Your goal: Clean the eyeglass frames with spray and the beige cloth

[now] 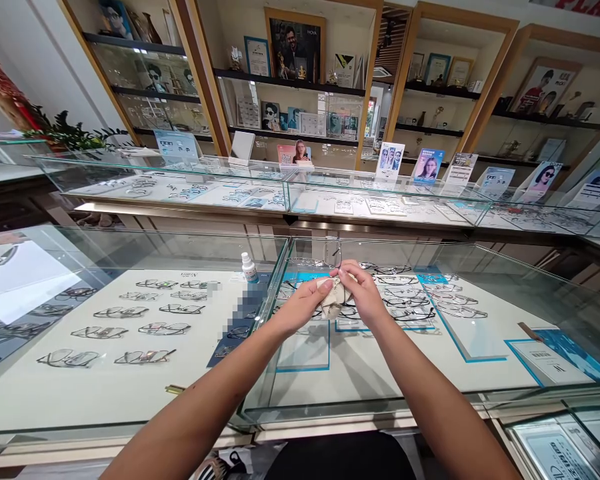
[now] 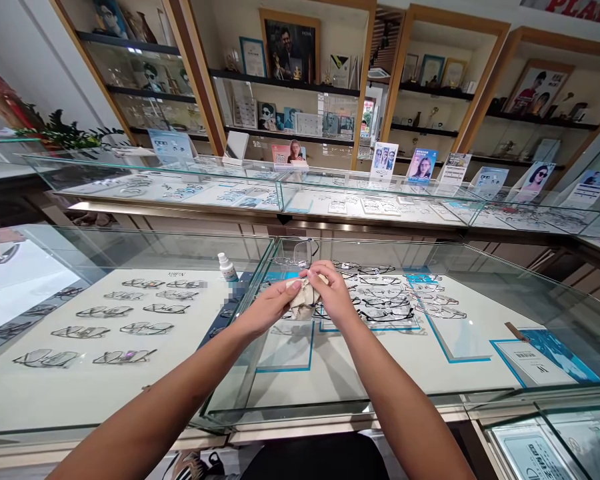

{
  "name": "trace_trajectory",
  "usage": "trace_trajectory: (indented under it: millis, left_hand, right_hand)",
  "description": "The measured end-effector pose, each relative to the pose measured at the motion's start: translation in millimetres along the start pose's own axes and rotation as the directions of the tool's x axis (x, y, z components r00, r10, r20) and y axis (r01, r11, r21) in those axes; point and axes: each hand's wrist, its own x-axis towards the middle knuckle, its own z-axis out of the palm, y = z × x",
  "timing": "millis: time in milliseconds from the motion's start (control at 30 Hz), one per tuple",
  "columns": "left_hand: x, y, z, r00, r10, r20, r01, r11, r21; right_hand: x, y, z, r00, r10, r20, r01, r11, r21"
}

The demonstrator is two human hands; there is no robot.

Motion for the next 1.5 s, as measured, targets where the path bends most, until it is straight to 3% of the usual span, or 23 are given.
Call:
trace_trajectory:
  millis: [133,267,533,767,1000,1233,1300,1400,1500]
  left_hand:
    - [2.5,-6.5,-0.1,0.998,-0.026,-0.050,0.021,0.996,-0.089]
    - [0.9,-3.3,1.3,0.995,-0.028,-0.092,0.021,0.997,-0.077]
    - [0.3,-3.0,0.2,0.999,-0.027,-0.031,0.027,1.000,-0.001]
    - [6.7,-11.7,-1.5,0.982,0.079,-0.170,-0.072,0.996,0.049]
    - [1.5,-1.4,-6.0,1.000,-0.026,0.003,0.026,1.000,0.005]
    - [6.2,-8.7,-1.4,0.983,0.051,-0.178,-0.046,0.998,0.037]
    - [6.6,-8.9,-4.8,0.989,0.018,-0.144,-0.018,1.000,0.005]
    - [5.2,-5.5,-11.1,0.996,-0.091,0.004,0.091,0.993,-0.075]
    - [3.6,-2.8,-12.1,0.993,-0.093,0.069,0.097,0.993,-0.063]
  right_hand:
    - [0.2,2.3,4.6,1.000,-0.016,0.024,0.016,1.000,0.019]
    - [-0.2,4.0,5.6,0.999,-0.014,0.036,0.012,0.999,0.033]
    - [0.4,3.9,5.7,1.000,0.017,0.007,-0.018,0.995,0.098]
    - [0.9,7.6,6.9,0.999,0.003,0.043,-0.006,0.998,0.070]
    - [2.4,5.7,4.1,0.998,0.060,-0.004,-0.059,0.989,0.135]
    - [0.8,8.3,8.6,0.998,0.043,0.037,-0.047,0.992,0.115]
    - [1.9,8.2,6.7,0.999,0.040,0.023,-0.042,0.992,0.118]
    - [4.2,8.7,3.5,0.996,0.088,-0.015,-0.085,0.985,0.148]
    - [5.1,10.6,3.4,0.989,0.142,-0.029,-0.134,0.973,0.187]
